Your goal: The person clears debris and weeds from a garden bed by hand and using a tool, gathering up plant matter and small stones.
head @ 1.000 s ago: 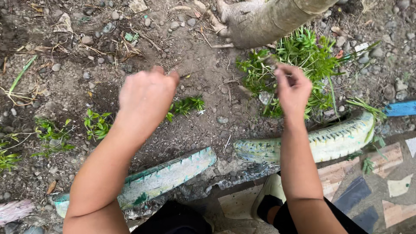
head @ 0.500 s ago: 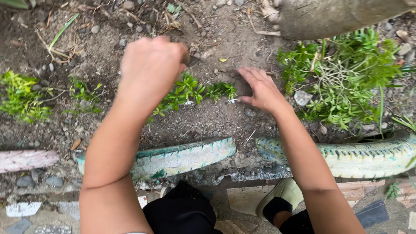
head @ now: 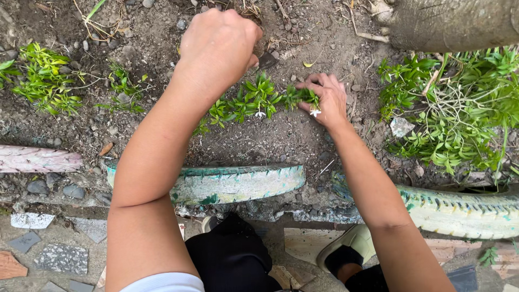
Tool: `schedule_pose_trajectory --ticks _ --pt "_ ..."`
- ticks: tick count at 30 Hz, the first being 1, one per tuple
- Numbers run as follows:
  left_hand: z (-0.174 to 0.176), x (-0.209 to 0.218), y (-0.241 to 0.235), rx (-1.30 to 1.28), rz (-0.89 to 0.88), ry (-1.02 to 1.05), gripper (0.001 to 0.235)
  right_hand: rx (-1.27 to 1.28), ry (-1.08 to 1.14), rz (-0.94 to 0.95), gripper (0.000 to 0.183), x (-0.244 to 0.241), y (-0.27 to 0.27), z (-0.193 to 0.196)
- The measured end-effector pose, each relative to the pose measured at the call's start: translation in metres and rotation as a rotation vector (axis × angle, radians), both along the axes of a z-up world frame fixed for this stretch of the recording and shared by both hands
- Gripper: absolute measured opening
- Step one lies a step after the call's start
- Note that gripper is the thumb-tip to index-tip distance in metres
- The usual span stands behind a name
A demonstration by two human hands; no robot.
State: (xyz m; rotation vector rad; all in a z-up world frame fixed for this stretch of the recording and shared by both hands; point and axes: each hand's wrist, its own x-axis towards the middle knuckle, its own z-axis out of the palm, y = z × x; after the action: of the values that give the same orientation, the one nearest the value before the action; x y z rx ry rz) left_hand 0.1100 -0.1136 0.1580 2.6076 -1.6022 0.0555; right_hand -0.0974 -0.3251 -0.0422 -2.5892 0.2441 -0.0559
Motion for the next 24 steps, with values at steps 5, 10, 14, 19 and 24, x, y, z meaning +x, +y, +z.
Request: schedule_pose_trajectory --ticks 5,10,14,19,24 --pt "-0.001 -0.001 0.016 0.051 0.045 0.042 0.034 0.002 -0.018 0.013 0.052 -0.003 -0.003 -0.004" --pt "0.005 -0.003 0.041 -0.029 0.08 0.113 0.036 -0.013 0.027 0.028 0.058 -0.008 -0.001 0.007" --pt "0.027 -0.008 0.064 -0.122 0.082 0.084 0.038 0.068 0.083 0.047 0.067 -0.007 -0.003 0.028" --pt "0.053 -0.017 0.069 -0.227 0.061 0.172 0.041 0.139 -0.034 -0.1 0.095 -0.054 -0.009 0.059" --pt "0.04 -0.039 0.03 -0.239 -0.061 0.288 0.039 -0.086 0.375 -0.192 0.098 -0.088 0.012 0.07"
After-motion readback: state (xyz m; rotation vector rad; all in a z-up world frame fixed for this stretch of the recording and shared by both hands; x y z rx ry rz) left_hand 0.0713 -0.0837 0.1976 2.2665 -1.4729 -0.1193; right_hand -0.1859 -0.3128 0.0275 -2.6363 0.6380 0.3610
